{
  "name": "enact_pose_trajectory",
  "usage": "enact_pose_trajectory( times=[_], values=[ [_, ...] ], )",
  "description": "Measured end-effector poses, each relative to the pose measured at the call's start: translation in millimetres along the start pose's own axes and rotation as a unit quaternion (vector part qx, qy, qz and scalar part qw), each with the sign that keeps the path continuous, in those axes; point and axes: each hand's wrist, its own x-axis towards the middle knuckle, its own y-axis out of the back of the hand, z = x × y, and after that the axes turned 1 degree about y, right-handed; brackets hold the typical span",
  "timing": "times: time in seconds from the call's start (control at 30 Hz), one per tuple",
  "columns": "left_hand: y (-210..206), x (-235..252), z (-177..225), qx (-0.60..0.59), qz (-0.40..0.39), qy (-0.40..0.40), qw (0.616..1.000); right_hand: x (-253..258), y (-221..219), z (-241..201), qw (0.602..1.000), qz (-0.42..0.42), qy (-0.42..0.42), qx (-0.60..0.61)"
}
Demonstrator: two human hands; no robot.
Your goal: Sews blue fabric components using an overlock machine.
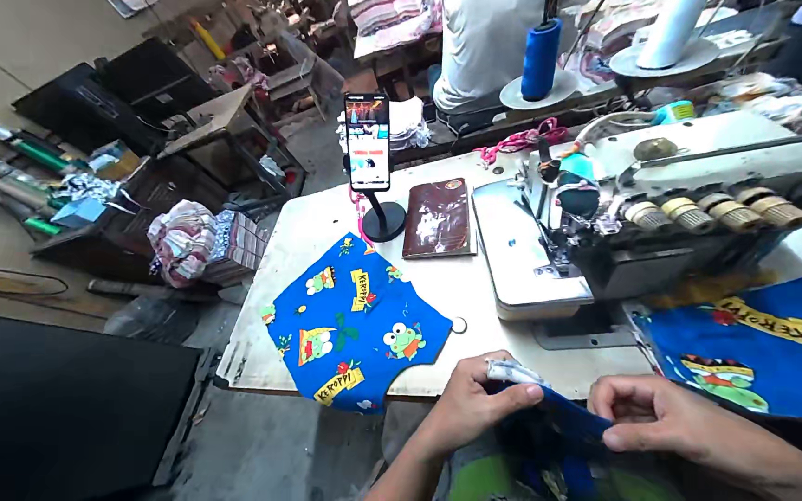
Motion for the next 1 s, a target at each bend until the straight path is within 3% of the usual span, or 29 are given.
enact_pose_trajectory(
  times=[0.23,0.3,0.37,0.43,0.5,0.57,0.67,0.8,0.9,0.97,1.0],
  values=[
    [-11.3,3.8,8.4,-0.089,-0.014,0.004,0.996,-17.4,2.7,-8.5,0.998,0.015,-0.039,-0.045],
    [-10.8,1.7,11.3,-0.079,-0.048,-0.003,0.996,-24.6,3.4,-12.7,0.995,0.034,-0.012,-0.092],
    [-6.2,-2.9,16.4,0.028,-0.092,0.019,0.995,-33.8,5.1,-32.2,0.986,0.075,0.058,-0.137],
    [3.8,-8.4,21.0,0.239,-0.095,0.030,0.966,-47.2,6.3,-69.1,0.970,0.125,0.116,-0.172],
    [16.9,-17.0,24.2,0.368,-0.036,0.015,0.929,-59.9,1.0,-98.3,0.953,0.159,0.172,-0.192],
    [33.2,-28.8,29.6,0.382,0.052,-0.023,0.922,-66.7,-4.8,-103.9,0.937,0.182,0.225,-0.198],
    [40.4,-43.1,39.1,0.260,0.202,-0.120,0.937,-55.0,-26.1,-82.5,0.908,0.218,0.240,-0.266],
    [14.7,-36.5,41.9,0.183,0.399,-0.239,0.866,-28.7,-38.1,-50.7,0.870,0.239,0.258,-0.345],
    [19.2,-20.6,47.8,0.293,0.391,-0.326,0.809,-23.1,-39.9,-66.9,0.875,0.245,0.298,-0.293],
    [37.1,-8.9,54.4,0.362,0.308,-0.300,0.827,-15.9,-36.0,-70.1,0.898,0.245,0.272,-0.243],
    [43.1,-6.0,57.3,0.353,0.259,-0.250,0.864,-13.3,-31.0,-68.0,0.915,0.241,0.248,-0.207]
  ],
)
